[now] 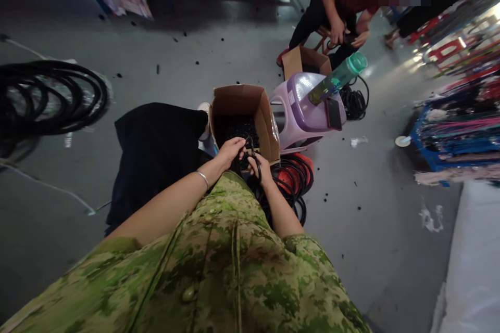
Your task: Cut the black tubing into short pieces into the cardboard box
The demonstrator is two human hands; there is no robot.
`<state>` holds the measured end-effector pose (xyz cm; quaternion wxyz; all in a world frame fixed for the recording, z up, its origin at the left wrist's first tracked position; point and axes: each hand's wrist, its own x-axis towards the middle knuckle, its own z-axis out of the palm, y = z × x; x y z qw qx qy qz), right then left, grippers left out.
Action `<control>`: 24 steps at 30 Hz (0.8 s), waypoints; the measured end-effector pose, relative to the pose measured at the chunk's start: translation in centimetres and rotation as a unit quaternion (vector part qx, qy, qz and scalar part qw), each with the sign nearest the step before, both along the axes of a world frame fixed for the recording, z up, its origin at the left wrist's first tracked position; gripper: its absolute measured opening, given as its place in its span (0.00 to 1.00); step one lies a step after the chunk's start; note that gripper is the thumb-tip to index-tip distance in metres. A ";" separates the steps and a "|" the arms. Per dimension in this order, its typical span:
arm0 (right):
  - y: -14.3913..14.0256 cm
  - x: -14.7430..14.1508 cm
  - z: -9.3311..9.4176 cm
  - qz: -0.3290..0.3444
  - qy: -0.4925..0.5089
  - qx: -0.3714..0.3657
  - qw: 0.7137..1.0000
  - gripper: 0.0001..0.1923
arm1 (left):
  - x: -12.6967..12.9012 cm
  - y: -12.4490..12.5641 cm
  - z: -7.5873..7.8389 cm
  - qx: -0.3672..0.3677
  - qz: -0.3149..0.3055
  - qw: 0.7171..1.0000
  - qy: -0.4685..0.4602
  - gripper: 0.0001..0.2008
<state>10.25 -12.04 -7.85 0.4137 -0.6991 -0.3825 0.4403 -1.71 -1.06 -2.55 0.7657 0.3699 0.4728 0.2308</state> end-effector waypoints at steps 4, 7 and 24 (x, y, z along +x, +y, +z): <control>-1.1 0.9 1.5 0.022 0.010 0.012 1.000 0.28 | 0.0 -0.1 0.1 -0.007 -0.010 1.000 -0.014 0.07; -1.7 1.3 2.1 0.041 -0.004 0.011 0.999 0.28 | 0.0 -0.2 0.2 -0.008 -0.023 1.000 -0.016 0.07; -1.1 1.9 2.8 0.088 -0.067 0.017 0.994 0.27 | -0.1 -0.4 -0.1 0.065 -0.093 0.993 0.035 0.12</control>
